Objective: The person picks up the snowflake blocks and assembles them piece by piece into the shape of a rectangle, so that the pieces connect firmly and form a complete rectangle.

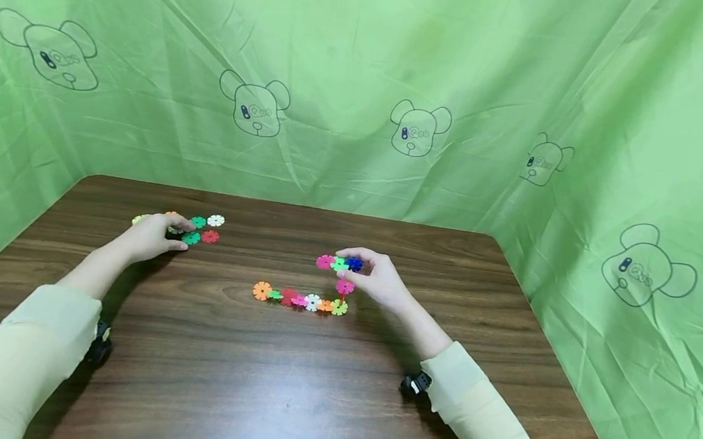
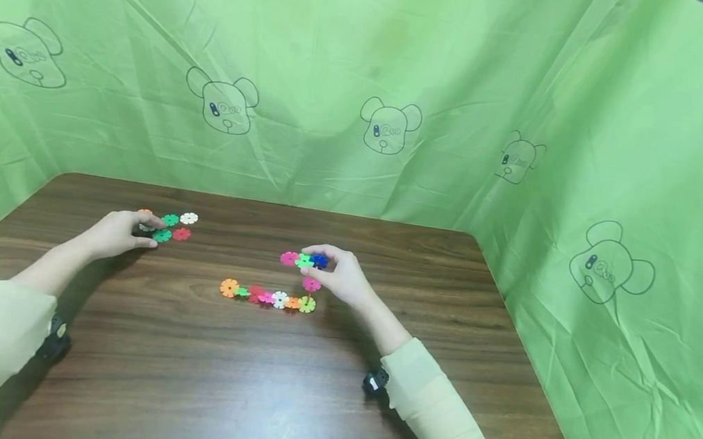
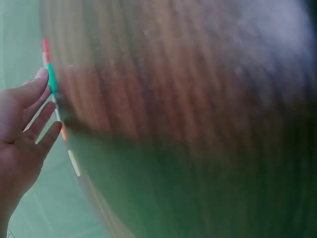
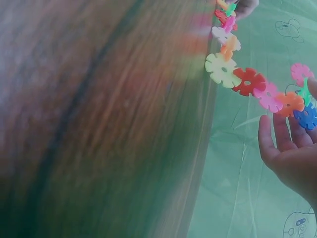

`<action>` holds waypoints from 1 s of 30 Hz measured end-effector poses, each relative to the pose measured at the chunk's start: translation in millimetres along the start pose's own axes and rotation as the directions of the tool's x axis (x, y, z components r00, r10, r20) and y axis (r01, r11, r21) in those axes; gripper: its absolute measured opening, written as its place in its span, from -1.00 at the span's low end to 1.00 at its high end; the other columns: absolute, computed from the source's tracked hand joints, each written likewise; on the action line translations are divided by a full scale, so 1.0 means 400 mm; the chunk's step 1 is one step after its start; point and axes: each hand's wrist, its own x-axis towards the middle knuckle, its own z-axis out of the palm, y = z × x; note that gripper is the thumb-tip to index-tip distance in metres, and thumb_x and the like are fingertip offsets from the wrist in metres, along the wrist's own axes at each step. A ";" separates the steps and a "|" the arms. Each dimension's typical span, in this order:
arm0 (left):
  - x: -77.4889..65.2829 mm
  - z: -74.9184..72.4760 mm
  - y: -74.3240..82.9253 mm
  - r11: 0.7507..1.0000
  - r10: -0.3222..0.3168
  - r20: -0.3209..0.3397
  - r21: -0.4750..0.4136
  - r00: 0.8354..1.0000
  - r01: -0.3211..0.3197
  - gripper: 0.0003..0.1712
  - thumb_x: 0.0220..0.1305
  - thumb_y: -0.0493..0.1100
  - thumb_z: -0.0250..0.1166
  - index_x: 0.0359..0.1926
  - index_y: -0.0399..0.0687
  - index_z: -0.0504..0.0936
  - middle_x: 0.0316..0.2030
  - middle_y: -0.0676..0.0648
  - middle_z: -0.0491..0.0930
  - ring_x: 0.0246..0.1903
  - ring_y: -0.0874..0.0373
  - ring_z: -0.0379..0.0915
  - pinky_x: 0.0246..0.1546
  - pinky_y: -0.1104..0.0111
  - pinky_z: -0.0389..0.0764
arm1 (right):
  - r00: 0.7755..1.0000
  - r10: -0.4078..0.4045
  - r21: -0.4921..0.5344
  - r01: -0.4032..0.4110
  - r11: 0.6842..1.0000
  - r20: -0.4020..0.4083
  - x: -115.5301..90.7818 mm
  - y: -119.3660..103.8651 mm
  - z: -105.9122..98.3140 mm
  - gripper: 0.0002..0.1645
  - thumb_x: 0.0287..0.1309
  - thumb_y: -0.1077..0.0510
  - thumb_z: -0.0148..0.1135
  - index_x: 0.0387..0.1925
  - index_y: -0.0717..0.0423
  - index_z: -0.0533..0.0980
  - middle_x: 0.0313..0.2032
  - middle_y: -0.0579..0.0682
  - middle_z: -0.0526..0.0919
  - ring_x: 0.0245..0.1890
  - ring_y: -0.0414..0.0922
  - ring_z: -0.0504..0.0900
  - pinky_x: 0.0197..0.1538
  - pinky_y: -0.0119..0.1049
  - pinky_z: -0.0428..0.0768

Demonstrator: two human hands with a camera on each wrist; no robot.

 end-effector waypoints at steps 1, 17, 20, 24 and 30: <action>0.002 0.003 -0.003 1.000 -0.004 0.002 0.000 1.000 0.004 -0.58 0.17 -0.23 0.33 0.05 -0.27 0.54 -0.02 -0.32 0.55 0.04 -0.23 0.40 0.04 -0.11 0.38 | 1.000 -0.001 0.002 0.001 1.000 0.005 -0.002 -0.010 -0.001 -0.61 0.09 0.18 0.35 -0.01 0.10 0.57 -0.32 0.02 0.67 -0.39 -0.15 0.57 -0.36 -0.37 0.55; 0.004 0.013 -0.013 1.000 0.006 -0.025 -0.017 1.000 -0.006 -0.63 0.08 -0.29 0.38 -0.06 -0.26 0.58 -0.14 -0.25 0.55 -0.14 -0.09 0.46 -0.14 0.04 0.48 | 0.998 0.003 -0.008 -0.003 1.000 0.057 -0.021 -0.068 -0.005 -0.56 0.16 0.22 0.27 0.10 0.18 0.51 -0.31 0.09 0.67 -0.48 -0.19 0.45 -0.45 -0.42 0.44; -0.004 0.012 -0.009 1.000 0.017 -0.043 -0.023 0.999 -0.018 -0.69 0.05 -0.30 0.41 -0.13 -0.21 0.61 -0.16 -0.22 0.53 -0.22 -0.02 0.45 -0.23 0.16 0.48 | 0.998 0.005 -0.002 -0.005 1.000 0.056 -0.022 -0.069 -0.004 -0.57 0.16 0.22 0.27 0.09 0.19 0.52 -0.32 0.07 0.66 -0.48 -0.19 0.42 -0.46 -0.43 0.42; -0.013 0.007 -0.001 0.999 0.037 -0.066 -0.033 0.997 -0.039 -0.78 0.08 -0.31 0.39 -0.20 -0.15 0.64 -0.23 -0.15 0.58 -0.29 0.05 0.45 -0.30 0.26 0.47 | 0.998 0.011 0.040 -0.013 0.999 0.064 -0.022 -0.070 -0.003 -0.57 0.16 0.24 0.26 0.08 0.23 0.51 -0.31 0.18 0.64 -0.46 -0.15 0.46 -0.45 -0.44 0.42; -0.018 -0.002 0.028 0.996 0.072 -0.112 -0.038 0.991 -0.077 -0.80 0.14 -0.25 0.36 -0.17 -0.07 0.68 -0.33 -0.05 0.65 -0.34 0.11 0.50 -0.37 0.39 0.50 | 0.998 0.012 0.077 -0.017 0.997 0.058 -0.020 -0.068 -0.002 -0.59 0.20 0.25 0.22 0.09 0.25 0.48 -0.35 0.15 0.59 -0.46 -0.12 0.48 -0.50 -0.44 0.39</action>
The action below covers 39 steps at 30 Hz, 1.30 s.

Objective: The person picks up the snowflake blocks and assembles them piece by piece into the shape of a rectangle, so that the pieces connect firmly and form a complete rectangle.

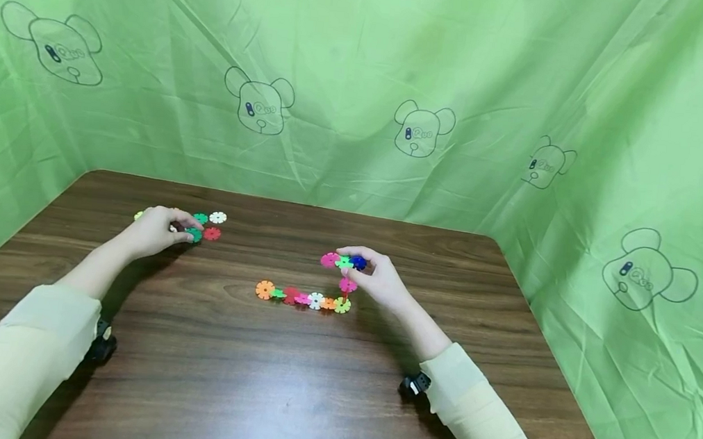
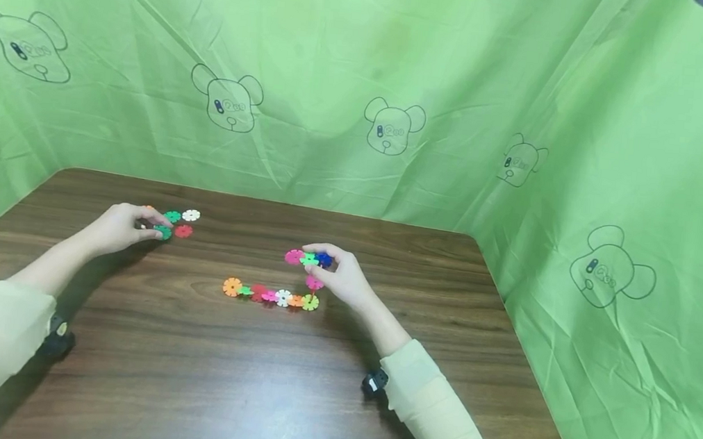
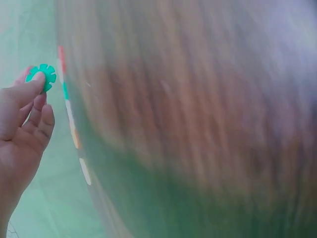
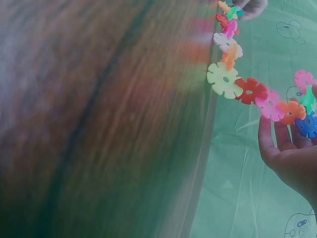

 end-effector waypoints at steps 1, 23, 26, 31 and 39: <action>0.001 -0.001 0.007 1.000 0.004 -0.010 -0.008 1.000 -0.004 -0.80 0.15 -0.23 0.36 -0.16 -0.07 0.69 -0.33 -0.04 0.66 -0.34 0.12 0.52 -0.38 0.41 0.51 | 1.000 -0.002 0.000 0.002 1.000 -0.003 0.001 0.001 0.000 -0.59 0.20 0.25 0.22 0.10 0.24 0.48 -0.35 0.12 0.59 -0.47 -0.12 0.48 -0.51 -0.45 0.39; 0.018 0.019 0.258 0.971 -0.024 -0.100 -0.239 0.995 -0.001 -0.83 0.13 -0.11 0.39 -0.22 0.03 0.66 -0.43 0.02 0.69 -0.52 0.22 0.61 -0.53 0.39 0.54 | 0.999 -0.032 0.020 0.032 0.999 -0.004 0.002 0.002 0.005 -0.64 0.21 0.28 0.20 0.05 0.23 0.51 -0.39 0.22 0.56 -0.50 -0.02 0.45 -0.53 -0.44 0.37; 0.017 0.030 0.286 0.958 -0.033 -0.122 -0.286 0.992 -0.003 -0.79 0.13 -0.11 0.39 -0.19 0.00 0.67 -0.42 -0.01 0.70 -0.52 0.21 0.64 -0.50 0.41 0.57 | 0.998 -0.051 0.001 0.051 0.999 -0.022 0.002 0.003 0.006 -0.65 0.21 0.28 0.19 0.05 0.22 0.51 -0.43 0.08 0.51 -0.52 -0.22 0.37 -0.50 -0.43 0.39; 0.012 0.038 0.348 0.906 -0.044 -0.106 -0.423 0.993 -0.005 -0.73 0.15 -0.15 0.37 -0.13 -0.17 0.66 -0.37 -0.14 0.70 -0.47 0.11 0.68 -0.42 0.38 0.65 | 0.997 -0.066 0.002 0.066 0.998 -0.043 0.001 0.005 0.006 -0.64 0.20 0.30 0.19 0.05 0.23 0.51 -0.44 0.07 0.48 -0.52 -0.25 0.36 -0.48 -0.43 0.40; 0.010 0.069 0.412 0.880 -0.084 -0.112 -0.475 0.990 0.021 -0.74 0.15 -0.16 0.37 -0.13 -0.12 0.68 -0.39 -0.11 0.70 -0.44 0.03 0.67 -0.38 0.31 0.66 | 0.995 -0.094 0.026 0.095 0.995 -0.046 0.001 0.005 0.012 -0.67 0.17 0.34 0.20 0.00 0.28 0.53 -0.37 0.14 0.54 -0.52 -0.21 0.41 -0.48 -0.41 0.43</action>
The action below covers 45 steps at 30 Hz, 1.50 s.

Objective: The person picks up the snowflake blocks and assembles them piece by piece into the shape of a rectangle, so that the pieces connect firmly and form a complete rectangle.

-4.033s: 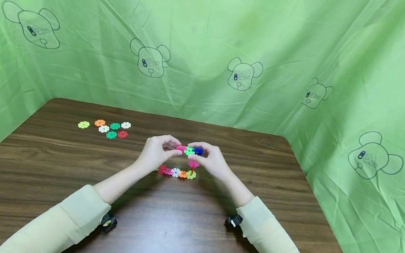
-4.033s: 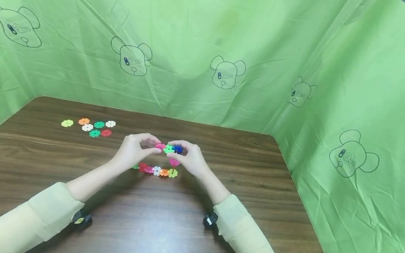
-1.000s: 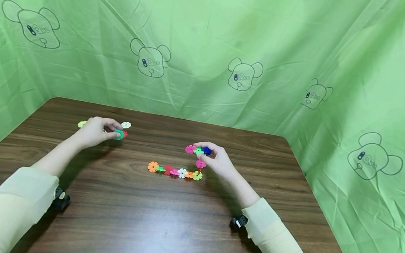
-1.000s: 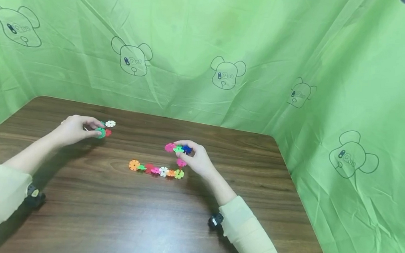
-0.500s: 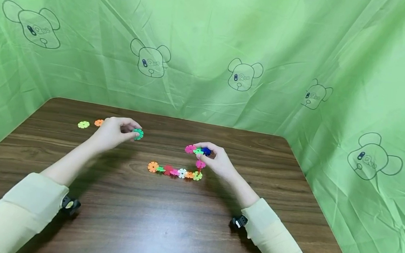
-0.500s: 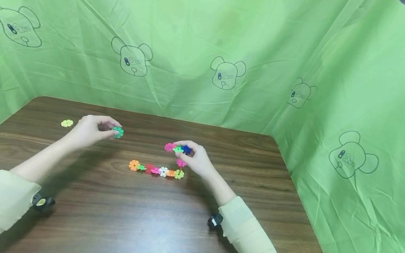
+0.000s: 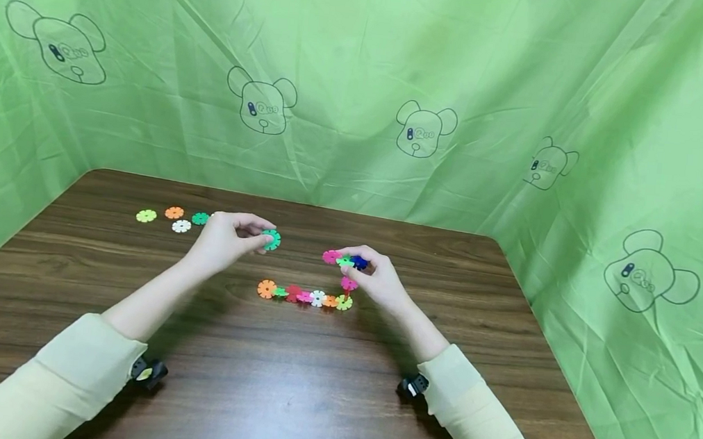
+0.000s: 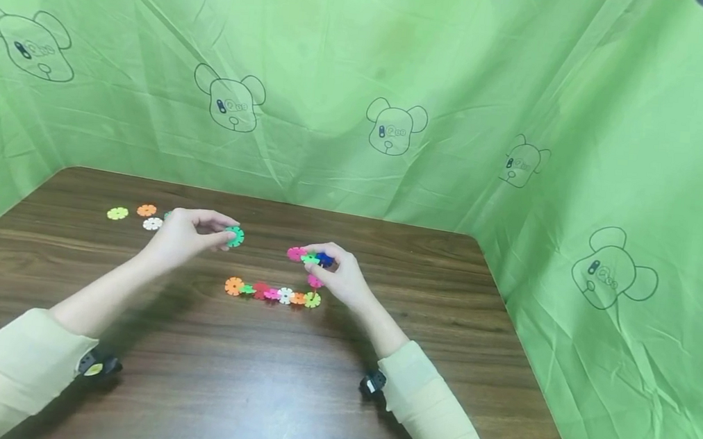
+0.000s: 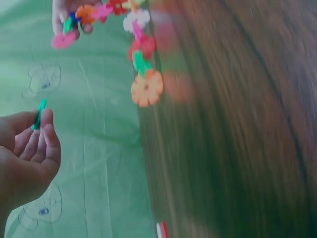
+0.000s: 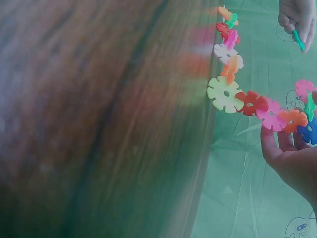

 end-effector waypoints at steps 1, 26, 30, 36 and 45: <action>-0.001 0.008 0.004 1.000 -0.004 -0.004 -0.012 1.000 0.004 -0.74 0.14 -0.17 0.38 -0.13 -0.12 0.68 -0.39 -0.12 0.70 -0.44 0.02 0.67 -0.37 0.29 0.67 | 1.000 -0.003 0.006 0.003 1.000 0.001 -0.001 0.000 0.000 -0.67 0.18 0.34 0.20 0.00 0.28 0.53 -0.34 0.16 0.55 -0.51 -0.15 0.44 -0.47 -0.37 0.47; -0.006 0.174 0.043 0.938 -0.129 0.002 -0.325 0.992 0.123 -0.75 0.15 -0.22 0.36 -0.24 -0.34 0.60 -0.41 -0.26 0.68 -0.42 -0.20 0.66 -0.37 0.12 0.66 | 0.998 -0.024 0.058 0.027 0.998 -0.053 0.000 -0.018 0.038 -0.79 0.18 0.31 0.22 -0.16 0.35 0.55 -0.48 0.45 0.52 -0.51 0.38 0.44 -0.53 -0.42 0.43; -0.010 0.184 0.047 0.937 -0.144 -0.012 -0.324 0.989 0.133 -0.78 0.14 -0.22 0.37 -0.27 -0.32 0.60 -0.45 -0.23 0.68 -0.44 -0.22 0.65 -0.40 0.10 0.66 | 0.998 0.000 0.070 0.004 0.998 -0.058 -0.002 -0.020 0.042 -0.80 0.19 0.29 0.21 -0.17 0.33 0.56 -0.47 0.48 0.54 -0.49 0.37 0.48 -0.52 -0.43 0.46; -0.019 0.190 0.056 0.953 -0.160 -0.038 -0.266 0.986 0.145 -0.79 0.12 -0.18 0.39 -0.32 -0.26 0.63 -0.55 -0.15 0.67 -0.52 -0.19 0.63 -0.59 0.25 0.64 | 0.997 0.034 0.084 -0.028 0.996 -0.072 -0.002 -0.022 0.044 -0.82 0.19 0.28 0.23 -0.22 0.34 0.55 -0.47 0.50 0.54 -0.47 0.42 0.48 -0.49 -0.24 0.57; -0.020 0.204 0.062 0.928 -0.166 -0.056 -0.347 0.984 0.137 -0.81 0.14 -0.26 0.36 -0.31 -0.33 0.60 -0.55 -0.22 0.66 -0.65 0.10 0.60 -0.53 0.21 0.66 | 0.990 0.068 0.140 -0.050 0.989 -0.123 0.003 -0.027 0.048 -0.84 0.09 0.33 0.31 -0.32 0.41 0.57 -0.41 0.39 0.63 -0.61 -0.22 0.54 -0.53 -0.24 0.52</action>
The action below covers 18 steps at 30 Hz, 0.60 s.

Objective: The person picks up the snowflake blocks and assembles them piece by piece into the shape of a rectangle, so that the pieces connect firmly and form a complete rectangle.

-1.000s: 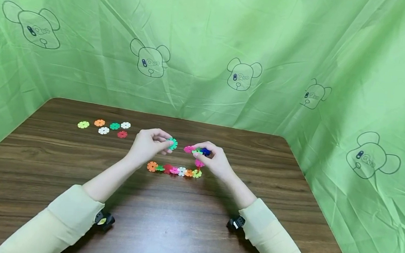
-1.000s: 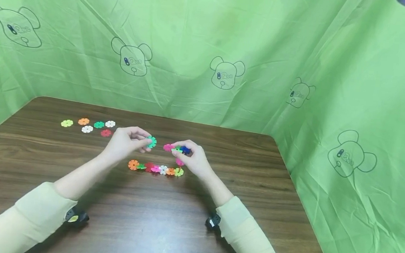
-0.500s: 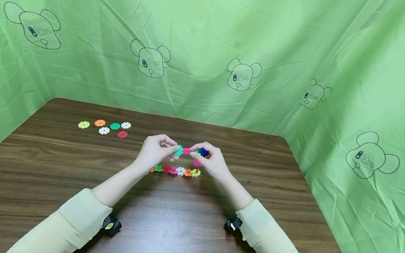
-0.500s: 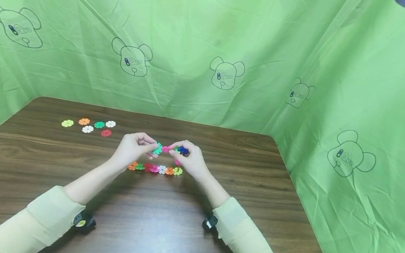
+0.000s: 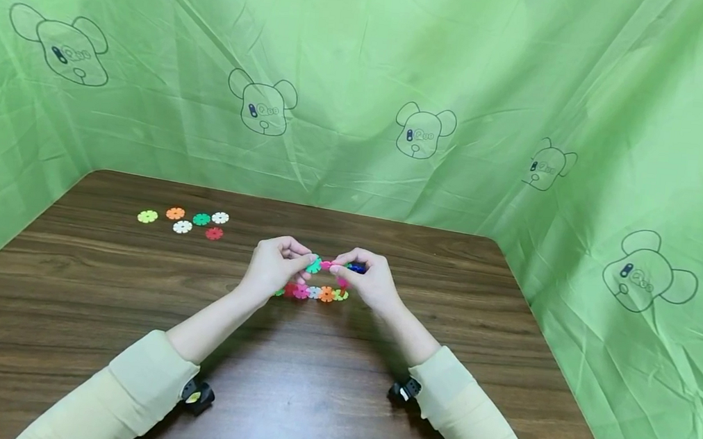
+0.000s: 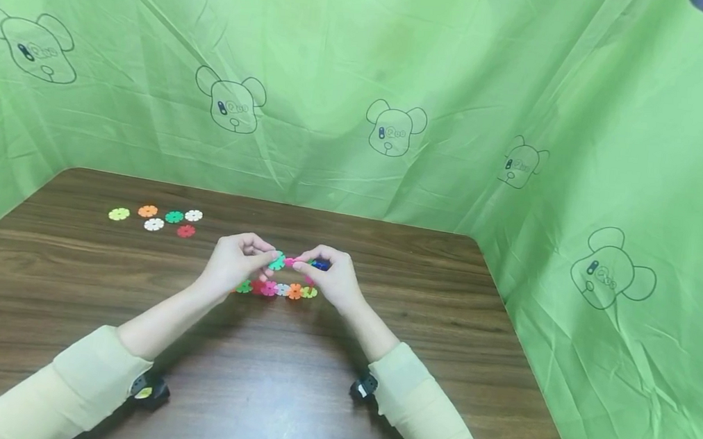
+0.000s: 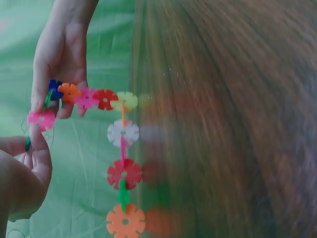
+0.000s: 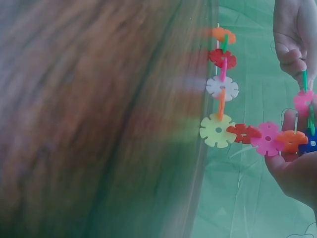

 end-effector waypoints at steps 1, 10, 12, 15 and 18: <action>-0.001 0.001 0.000 1.000 0.004 -0.004 -0.001 1.000 -0.004 -0.81 0.14 -0.26 0.36 -0.31 -0.34 0.60 -0.55 -0.23 0.66 -0.66 0.12 0.60 -0.52 0.18 0.66 | 1.000 0.005 0.007 -0.005 1.000 -0.005 0.000 0.001 0.001 -0.84 0.08 0.33 0.31 -0.32 0.42 0.58 -0.40 0.34 0.64 -0.61 -0.25 0.54 -0.53 -0.28 0.51; -0.002 0.008 -0.003 1.000 0.020 -0.012 -0.022 1.000 -0.020 -0.81 0.15 -0.25 0.36 -0.31 -0.34 0.60 -0.54 -0.21 0.66 -0.64 0.10 0.61 -0.46 0.07 0.64 | 0.999 0.025 0.032 -0.025 0.999 -0.022 0.000 -0.001 0.001 -0.83 0.05 0.33 0.34 -0.35 0.44 0.59 -0.32 0.21 0.70 -0.52 -0.20 0.59 -0.44 -0.23 0.59; -0.002 0.011 -0.003 0.999 0.006 -0.010 -0.034 1.000 -0.006 -0.83 0.15 -0.27 0.35 -0.31 -0.34 0.61 -0.54 -0.21 0.66 -0.64 0.12 0.61 -0.44 0.06 0.64 | 0.999 0.036 0.033 -0.035 0.999 -0.021 0.000 0.001 0.000 -0.83 0.05 0.33 0.34 -0.34 0.43 0.60 -0.32 0.17 0.71 -0.49 -0.19 0.60 -0.38 -0.13 0.62; -0.003 0.015 -0.006 0.998 -0.023 -0.004 -0.052 1.000 0.022 -0.84 0.16 -0.27 0.35 -0.31 -0.33 0.61 -0.54 -0.20 0.66 -0.64 0.14 0.60 -0.42 0.04 0.64 | 0.999 0.046 0.038 -0.045 0.998 -0.018 0.002 0.006 0.000 -0.82 0.04 0.32 0.35 -0.34 0.43 0.60 -0.34 0.08 0.72 -0.45 0.01 0.62 -0.35 -0.08 0.63; -0.005 0.014 -0.010 0.998 -0.035 -0.002 -0.053 0.999 0.035 -0.84 0.16 -0.27 0.35 -0.31 -0.32 0.61 -0.55 -0.17 0.66 -0.64 0.14 0.60 -0.39 0.00 0.63 | 0.999 0.049 0.042 -0.048 0.998 -0.012 0.004 0.010 0.001 -0.82 0.04 0.32 0.35 -0.34 0.43 0.61 -0.37 0.04 0.72 -0.45 0.16 0.59 -0.43 -0.25 0.60</action>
